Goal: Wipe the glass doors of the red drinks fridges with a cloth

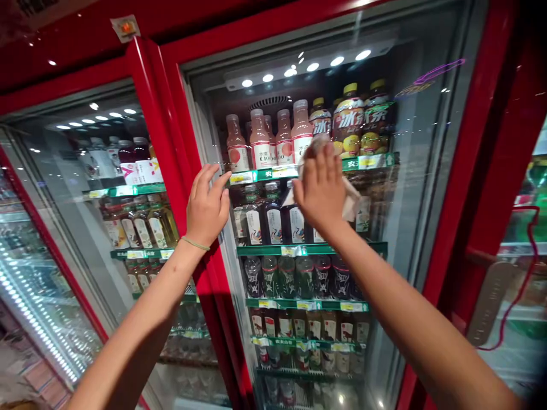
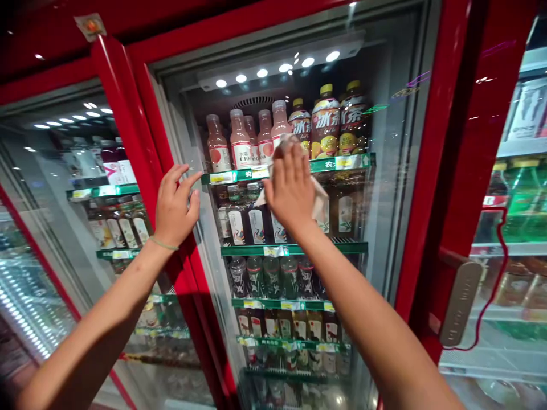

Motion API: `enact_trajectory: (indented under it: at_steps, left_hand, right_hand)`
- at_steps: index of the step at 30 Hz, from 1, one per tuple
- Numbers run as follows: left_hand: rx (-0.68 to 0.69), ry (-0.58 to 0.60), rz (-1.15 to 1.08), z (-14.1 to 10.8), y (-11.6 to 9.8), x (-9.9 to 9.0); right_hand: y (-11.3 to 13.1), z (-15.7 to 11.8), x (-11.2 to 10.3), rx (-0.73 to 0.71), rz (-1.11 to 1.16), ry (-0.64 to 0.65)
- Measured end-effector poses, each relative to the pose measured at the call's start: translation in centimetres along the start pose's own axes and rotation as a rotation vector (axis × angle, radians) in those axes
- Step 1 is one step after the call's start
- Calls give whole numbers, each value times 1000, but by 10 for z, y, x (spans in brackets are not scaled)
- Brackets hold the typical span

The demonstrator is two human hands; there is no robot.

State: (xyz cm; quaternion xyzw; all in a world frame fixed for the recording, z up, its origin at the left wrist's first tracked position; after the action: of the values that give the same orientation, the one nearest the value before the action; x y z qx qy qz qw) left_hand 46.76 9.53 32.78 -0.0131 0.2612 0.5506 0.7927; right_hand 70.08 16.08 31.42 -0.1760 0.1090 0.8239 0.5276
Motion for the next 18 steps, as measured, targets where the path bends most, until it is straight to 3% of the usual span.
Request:
enact_trajectory:
  at_steps: [5,9,12,14,16,18]
  left_hand:
    - [13,-30,18,-23,17,-25]
    - [-16,-40,18,-43,35,-34]
    - [-33,-64,-3,-51,37,-33]
    - [-25,-81,-29,-50,31,-26]
    - [-13,-90,-64,-44,19,-16]
    - [1,-92,-99,-37,3,-3]
  right_hand:
    - [132,-15,57,-274,17,88]
    - [192,-33,87,-401,35,145]
    - [206,-45,94,-488,23,188]
    - [200,-51,91,-549,-13,200]
    - [177,-52,82,-560,-65,192]
    - [137,-49,67,-494,-116,174]
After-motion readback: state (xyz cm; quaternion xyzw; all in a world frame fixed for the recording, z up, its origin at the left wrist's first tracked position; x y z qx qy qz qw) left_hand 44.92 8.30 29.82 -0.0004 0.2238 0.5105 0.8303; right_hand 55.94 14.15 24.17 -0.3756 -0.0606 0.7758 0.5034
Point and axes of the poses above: each hand's wrist, its own z-axis towards the middle knuckle, its own x-axis out of the palm, y = z × x, the point moved 10 cm from there along z, towards the middle knuckle, and after that the axes turned 15 degrees about y, right-handed, at the moved point
